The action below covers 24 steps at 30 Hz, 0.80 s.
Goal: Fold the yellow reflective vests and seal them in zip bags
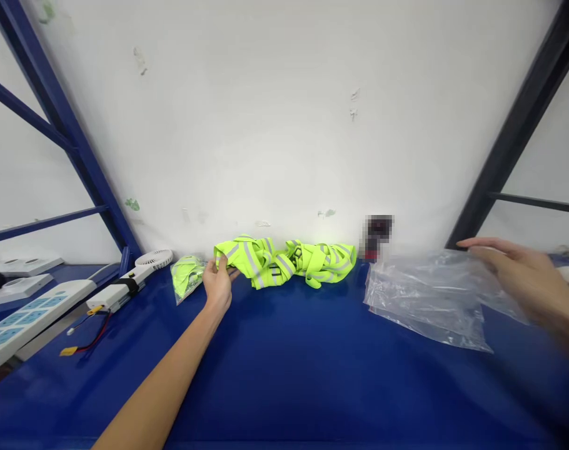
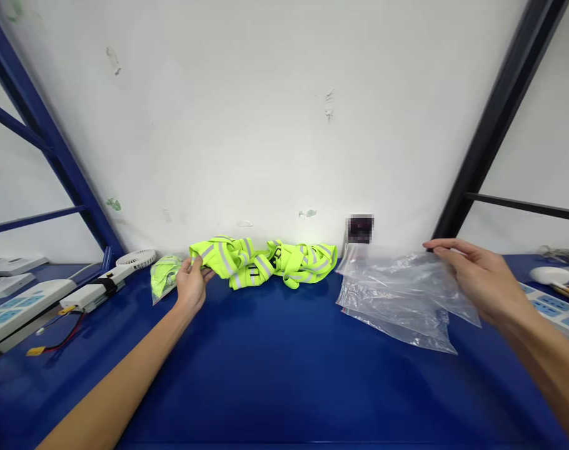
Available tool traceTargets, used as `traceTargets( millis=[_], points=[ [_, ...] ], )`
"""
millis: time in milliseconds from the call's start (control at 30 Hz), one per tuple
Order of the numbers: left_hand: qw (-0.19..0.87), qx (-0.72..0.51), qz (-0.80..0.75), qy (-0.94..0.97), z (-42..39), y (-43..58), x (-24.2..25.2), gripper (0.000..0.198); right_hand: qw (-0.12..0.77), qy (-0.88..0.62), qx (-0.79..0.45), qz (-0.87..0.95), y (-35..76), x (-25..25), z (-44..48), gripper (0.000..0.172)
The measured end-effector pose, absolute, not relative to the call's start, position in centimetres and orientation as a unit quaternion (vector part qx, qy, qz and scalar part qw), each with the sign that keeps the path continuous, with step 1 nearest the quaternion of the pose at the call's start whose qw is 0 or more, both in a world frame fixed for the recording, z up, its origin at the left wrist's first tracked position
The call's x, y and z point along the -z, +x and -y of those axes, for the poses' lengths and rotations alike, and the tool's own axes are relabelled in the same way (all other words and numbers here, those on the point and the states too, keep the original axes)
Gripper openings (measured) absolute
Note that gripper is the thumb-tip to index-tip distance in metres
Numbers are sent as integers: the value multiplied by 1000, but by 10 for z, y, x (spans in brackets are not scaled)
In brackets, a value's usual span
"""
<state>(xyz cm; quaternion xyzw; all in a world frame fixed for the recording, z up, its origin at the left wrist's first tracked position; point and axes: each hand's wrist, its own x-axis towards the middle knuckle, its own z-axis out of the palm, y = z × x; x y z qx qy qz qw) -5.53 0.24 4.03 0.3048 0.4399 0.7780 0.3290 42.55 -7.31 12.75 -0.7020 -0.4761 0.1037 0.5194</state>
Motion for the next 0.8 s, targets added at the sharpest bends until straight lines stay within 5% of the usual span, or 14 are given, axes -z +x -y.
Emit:
traceTargets(
  millis=[167, 333, 500, 667, 800],
  points=[
    [276, -590, -614, 446, -8, -70, -26, 41, 284, -748, -117, 588, 470, -73, 43, 52],
    [74, -445, -692, 563, 3, -79, -32, 43, 173, -732, 91, 652, 462, -31, 44, 87],
    [-186, -338, -747, 542, 10, -108, -46, 37, 142, -616, 247, 735, 449, -19, 45, 73],
    [-142, -248, -803, 523, 8, -142, -31, 59, 152, -579, 201, 775, 460, -36, 35, 62],
    [-156, -386, -794, 443, 8, -152, -24, 45, 176, -572, 210, 773, 444, -78, 44, 66]
  ],
)
